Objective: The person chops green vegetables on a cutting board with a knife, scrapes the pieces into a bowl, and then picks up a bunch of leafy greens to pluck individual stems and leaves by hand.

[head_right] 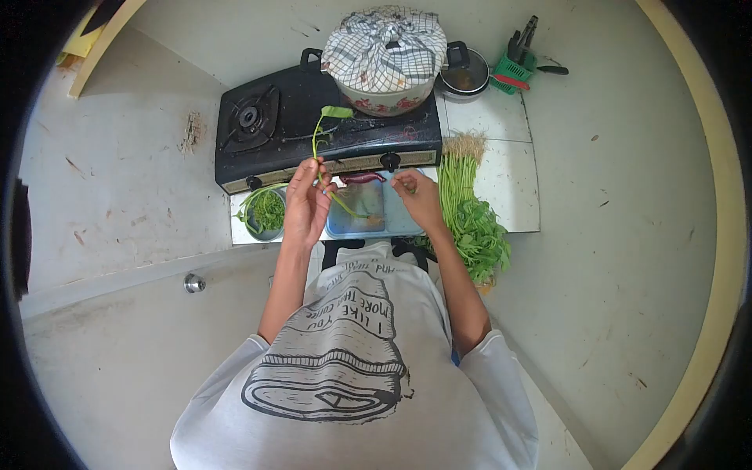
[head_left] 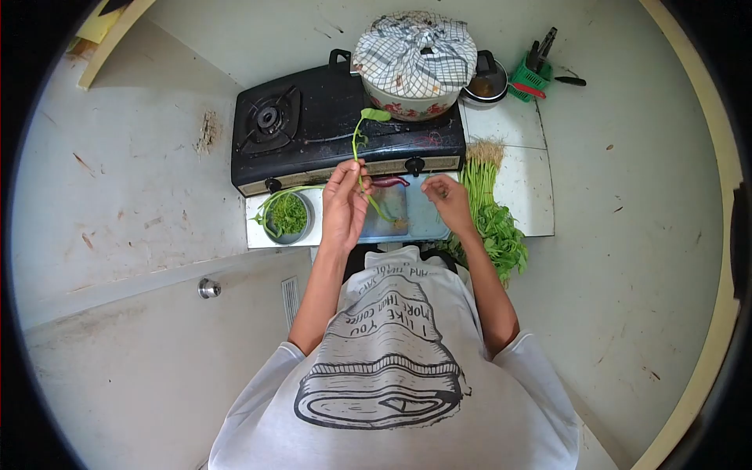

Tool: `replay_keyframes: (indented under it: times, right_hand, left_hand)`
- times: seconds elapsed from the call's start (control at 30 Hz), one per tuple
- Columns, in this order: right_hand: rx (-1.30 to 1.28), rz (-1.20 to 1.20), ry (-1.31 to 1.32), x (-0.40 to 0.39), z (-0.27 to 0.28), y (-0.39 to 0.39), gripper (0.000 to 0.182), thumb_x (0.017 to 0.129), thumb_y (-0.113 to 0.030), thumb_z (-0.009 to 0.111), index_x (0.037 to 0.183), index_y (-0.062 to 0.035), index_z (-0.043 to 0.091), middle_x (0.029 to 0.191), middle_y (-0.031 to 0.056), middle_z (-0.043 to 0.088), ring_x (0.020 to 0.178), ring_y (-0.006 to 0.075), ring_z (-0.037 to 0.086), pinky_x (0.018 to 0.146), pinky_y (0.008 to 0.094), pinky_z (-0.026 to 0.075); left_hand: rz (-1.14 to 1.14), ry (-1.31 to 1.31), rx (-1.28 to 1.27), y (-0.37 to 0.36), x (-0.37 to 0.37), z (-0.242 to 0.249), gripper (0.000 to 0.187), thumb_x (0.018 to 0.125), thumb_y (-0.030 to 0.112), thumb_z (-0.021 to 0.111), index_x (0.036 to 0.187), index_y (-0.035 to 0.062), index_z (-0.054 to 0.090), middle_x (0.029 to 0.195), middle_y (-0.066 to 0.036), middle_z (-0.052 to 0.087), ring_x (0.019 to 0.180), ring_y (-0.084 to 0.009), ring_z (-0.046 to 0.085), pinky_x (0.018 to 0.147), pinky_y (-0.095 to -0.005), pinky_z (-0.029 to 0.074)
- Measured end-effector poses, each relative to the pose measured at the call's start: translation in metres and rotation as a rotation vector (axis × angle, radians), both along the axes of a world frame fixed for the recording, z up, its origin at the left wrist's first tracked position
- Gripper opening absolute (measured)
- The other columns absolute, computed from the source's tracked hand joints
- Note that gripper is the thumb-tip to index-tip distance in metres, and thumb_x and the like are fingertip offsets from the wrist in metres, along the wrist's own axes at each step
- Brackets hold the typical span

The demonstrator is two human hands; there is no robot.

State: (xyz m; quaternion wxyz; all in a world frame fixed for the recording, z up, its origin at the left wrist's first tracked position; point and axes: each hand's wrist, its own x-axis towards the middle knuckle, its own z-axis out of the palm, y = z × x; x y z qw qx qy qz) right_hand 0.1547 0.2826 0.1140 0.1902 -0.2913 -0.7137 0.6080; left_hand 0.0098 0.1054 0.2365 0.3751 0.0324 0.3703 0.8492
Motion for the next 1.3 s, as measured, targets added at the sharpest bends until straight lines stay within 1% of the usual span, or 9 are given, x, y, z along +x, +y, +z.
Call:
replay_keyframes:
  times: [0.17, 0.27, 0.57, 0.7, 0.77, 0.93, 1.03, 1.17, 1.3]
  right_hand:
    - [0.051, 0.114, -0.223, 0.005, -0.122, -0.012, 0.008, 0.088, -0.008, 0.072, 0.094, -0.0023, 0.073, 0.081, 0.0064, 0.073, 0.073, 0.0141, 0.068, 0.069, 0.0291, 0.053]
    - [0.114, 0.125, -0.263, -0.004, -0.149, -0.020, 0.011, 0.087, -0.009, 0.073, 0.094, -0.0017, 0.074, 0.084, 0.0098, 0.075, 0.073, 0.0195, 0.071, 0.070, 0.0316, 0.055]
    - [0.253, 0.173, -0.373, -0.009, -0.134, -0.019, 0.017, 0.085, -0.014, 0.071, 0.095, -0.0004, 0.072, 0.088, 0.0194, 0.075, 0.083, 0.0336, 0.074, 0.075, 0.0412, 0.057]
    - [0.253, 0.188, -0.335, -0.001, -0.105, -0.007, 0.016, 0.087, -0.015, 0.070, 0.096, -0.0016, 0.072, 0.088, 0.0181, 0.075, 0.081, 0.0306, 0.074, 0.073, 0.0390, 0.057]
    - [0.129, 0.188, -0.251, -0.005, -0.076, -0.006, 0.017, 0.092, -0.017, 0.069, 0.100, -0.0024, 0.073, 0.086, 0.0119, 0.075, 0.077, 0.0200, 0.072, 0.070, 0.0325, 0.055]
    - [-0.280, 0.225, 0.058, -0.028, 0.078, -0.025, 0.022, 0.101, -0.023, 0.065, 0.111, -0.0049, 0.073, 0.089, 0.0016, 0.072, 0.075, 0.0057, 0.060, 0.064, 0.0221, 0.044]
    - [-0.292, 0.173, 0.239, -0.035, 0.125, -0.031, 0.025, 0.100, -0.022, 0.067, 0.114, -0.0017, 0.072, 0.099, 0.0052, 0.073, 0.084, 0.0091, 0.065, 0.076, 0.0261, 0.052]
    - [-0.348, 0.047, 0.421, -0.043, 0.152, -0.037, 0.024, 0.099, -0.014, 0.068, 0.118, 0.0007, 0.068, 0.097, 0.0065, 0.071, 0.086, 0.0077, 0.065, 0.072, 0.0216, 0.053]
    - [-0.402, -0.011, 0.451, -0.042, 0.155, -0.029, 0.014, 0.097, -0.011, 0.070, 0.104, 0.0017, 0.066, 0.087, 0.0054, 0.069, 0.077, 0.0063, 0.065, 0.063, 0.0203, 0.051]
  left_hand:
    - [0.063, -0.050, -0.047, -0.009, -0.002, -0.002, 0.014, 0.102, 0.012, 0.062, 0.113, 0.0032, 0.064, 0.097, -0.003, 0.063, 0.080, -0.0104, 0.056, 0.072, -0.0247, 0.047]
    - [0.078, -0.057, -0.051, -0.017, -0.004, -0.005, 0.014, 0.102, 0.012, 0.062, 0.113, 0.0038, 0.064, 0.097, -0.003, 0.062, 0.080, -0.0106, 0.056, 0.072, -0.0250, 0.047]
    - [0.131, -0.044, -0.106, -0.036, -0.002, -0.003, 0.011, 0.102, 0.014, 0.061, 0.110, 0.0067, 0.063, 0.098, -0.002, 0.062, 0.083, -0.0106, 0.055, 0.074, -0.0270, 0.046]
    - [0.140, -0.035, -0.125, -0.038, -0.001, -0.006, 0.013, 0.103, 0.014, 0.059, 0.112, 0.0054, 0.062, 0.101, -0.003, 0.062, 0.084, -0.0109, 0.056, 0.073, -0.0275, 0.047]
    - [0.131, -0.027, -0.107, -0.035, -0.001, -0.008, 0.014, 0.103, 0.014, 0.058, 0.113, 0.0047, 0.062, 0.102, -0.003, 0.062, 0.084, -0.0111, 0.056, 0.072, -0.0278, 0.047]
    - [0.051, 0.013, -0.030, -0.013, 0.005, 0.001, 0.013, 0.104, 0.016, 0.057, 0.111, 0.0057, 0.061, 0.101, -0.002, 0.061, 0.084, -0.0103, 0.055, 0.073, -0.0281, 0.047]
    - [-0.019, 0.063, -0.033, 0.005, 0.008, 0.009, 0.013, 0.104, 0.017, 0.057, 0.110, 0.0064, 0.061, 0.099, -0.002, 0.061, 0.083, -0.0101, 0.055, 0.074, -0.0281, 0.048]
    - [-0.107, 0.118, -0.033, 0.025, 0.017, 0.018, 0.012, 0.104, 0.018, 0.057, 0.109, 0.0071, 0.061, 0.098, -0.001, 0.062, 0.086, -0.0105, 0.057, 0.079, -0.0284, 0.049]
    - [-0.150, 0.131, 0.013, 0.038, 0.025, 0.018, 0.013, 0.104, 0.014, 0.057, 0.109, 0.0030, 0.062, 0.098, -0.004, 0.064, 0.086, -0.0119, 0.058, 0.079, -0.0280, 0.048]
